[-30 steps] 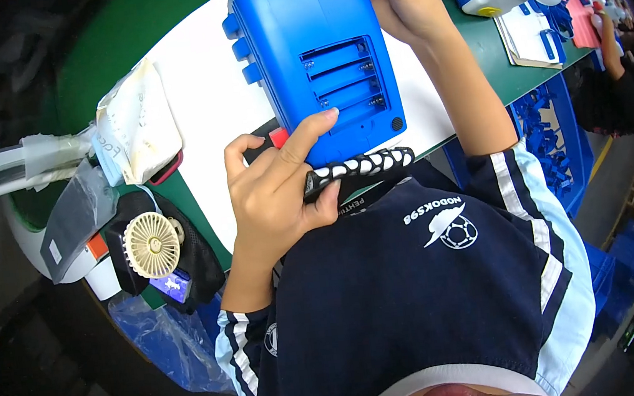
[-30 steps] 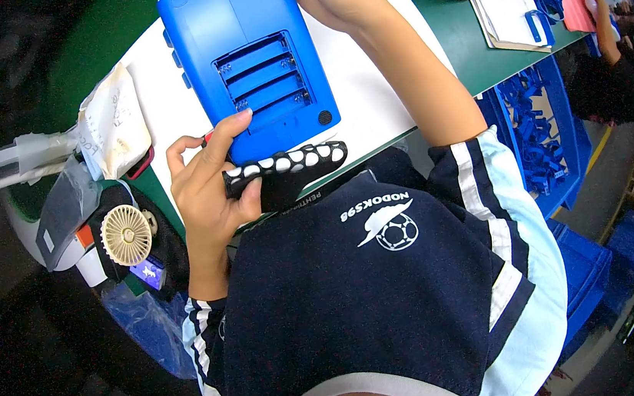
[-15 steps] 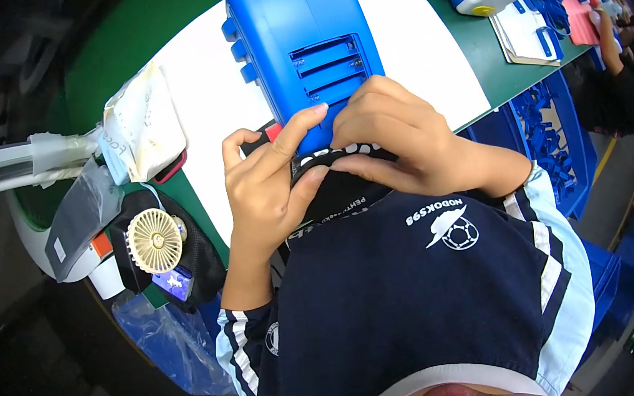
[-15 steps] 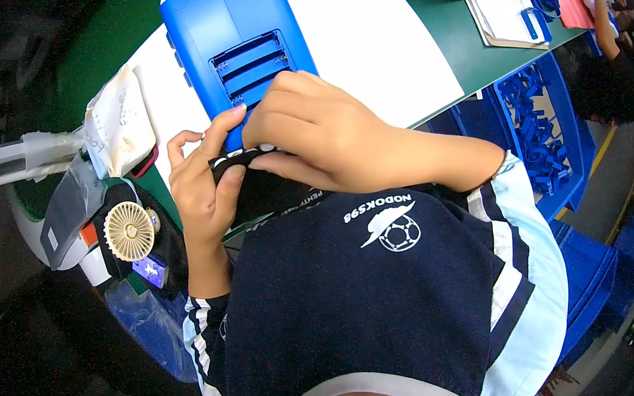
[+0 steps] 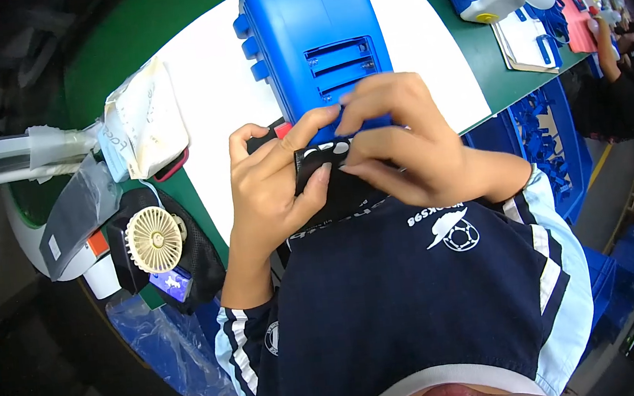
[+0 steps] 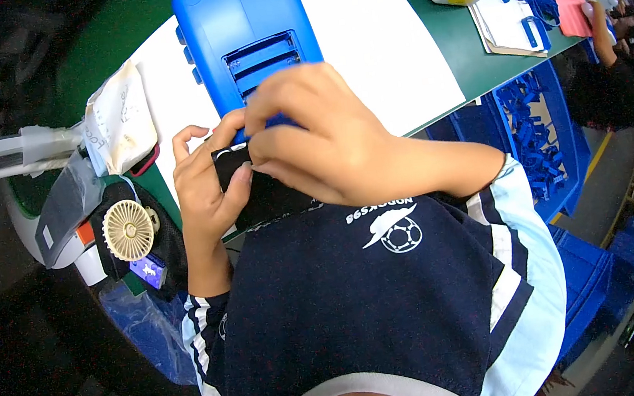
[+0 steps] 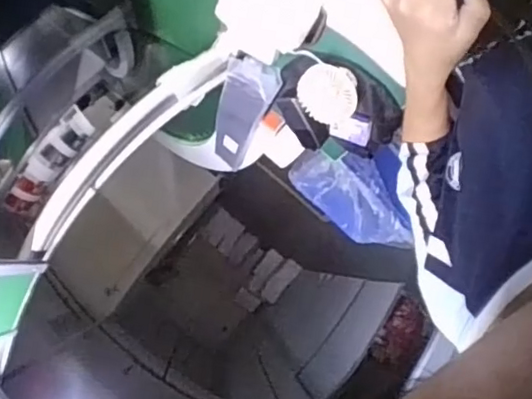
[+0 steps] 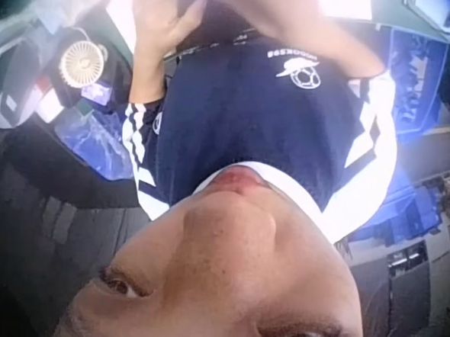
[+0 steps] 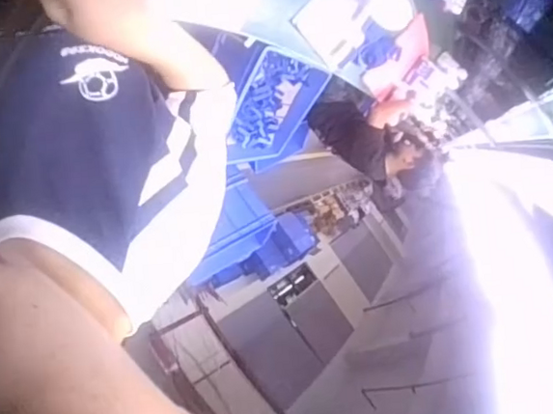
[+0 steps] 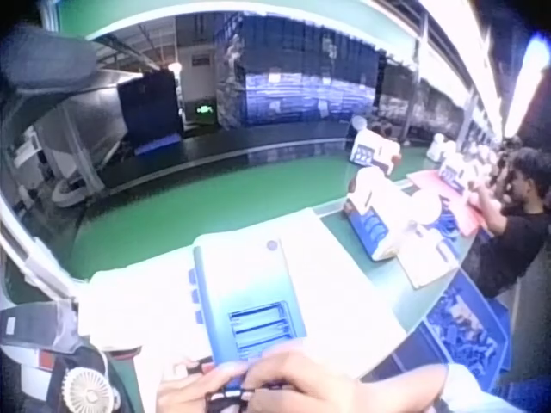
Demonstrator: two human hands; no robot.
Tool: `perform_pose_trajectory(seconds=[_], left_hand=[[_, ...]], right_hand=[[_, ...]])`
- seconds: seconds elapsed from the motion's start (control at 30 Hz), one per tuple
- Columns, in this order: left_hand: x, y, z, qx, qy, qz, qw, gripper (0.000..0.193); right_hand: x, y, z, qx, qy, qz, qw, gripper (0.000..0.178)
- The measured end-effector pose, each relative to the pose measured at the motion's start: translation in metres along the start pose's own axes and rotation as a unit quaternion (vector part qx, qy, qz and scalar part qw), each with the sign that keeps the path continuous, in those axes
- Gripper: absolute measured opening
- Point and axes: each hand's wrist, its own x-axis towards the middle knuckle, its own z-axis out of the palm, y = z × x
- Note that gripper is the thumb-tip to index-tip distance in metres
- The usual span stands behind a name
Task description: Assembling components and covers onto blue plastic device housings at a factory workstation.
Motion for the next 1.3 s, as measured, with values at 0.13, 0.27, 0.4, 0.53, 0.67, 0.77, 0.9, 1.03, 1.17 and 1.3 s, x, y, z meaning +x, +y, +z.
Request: perform_pose_trajectory(seconds=[0.13, 0.27, 0.4, 0.53, 0.67, 0.77, 0.9, 1.03, 1.17, 1.3], left_hand=[[-0.006, -0.002, -0.003, -0.005, -0.008, -0.009, 1.0, 0.014], [-0.002, 0.0, -0.004, -0.025, -0.006, -0.036, 0.999, 0.025], [-0.005, -0.003, -0.003, -0.019, -0.008, -0.024, 1.0, 0.042], [-0.006, -0.003, -0.004, -0.021, -0.017, -0.042, 0.999, 0.041], [-0.005, -0.005, -0.002, -0.023, -0.006, -0.032, 0.999, 0.04], [-0.005, -0.005, -0.002, -0.022, -0.002, -0.024, 0.999, 0.039], [-0.007, -0.007, -0.001, -0.021, 0.005, -0.019, 1.0, 0.039], [-0.007, -0.007, -0.002, -0.02, 0.0, -0.026, 0.999, 0.04], [-0.005, -0.006, -0.002, -0.026, 0.001, -0.026, 0.999, 0.039], [-0.007, -0.006, -0.001, -0.02, 0.007, -0.028, 0.999, 0.039]], right_hand=[[0.039, 0.025, -0.025, -0.036, -0.02, -0.01, 0.999, 0.016], [0.08, 0.051, -0.023, 0.07, 0.012, 0.175, 0.982, 0.019], [0.093, 0.064, -0.013, 0.12, -0.004, 0.242, 0.963, 0.023], [0.096, 0.061, -0.013, 0.08, -0.019, 0.244, 0.966, 0.024], [0.096, 0.057, -0.011, 0.056, -0.015, 0.252, 0.966, 0.024], [0.094, 0.058, -0.01, 0.063, -0.004, 0.232, 0.971, 0.024], [0.094, 0.059, -0.007, 0.067, -0.002, 0.219, 0.973, 0.024], [0.095, 0.061, -0.006, 0.1, -0.004, 0.234, 0.967, 0.023], [0.094, 0.065, -0.003, 0.132, 0.006, 0.223, 0.966, 0.021], [0.1, 0.058, -0.008, 0.046, -0.03, 0.203, 0.978, 0.018]])
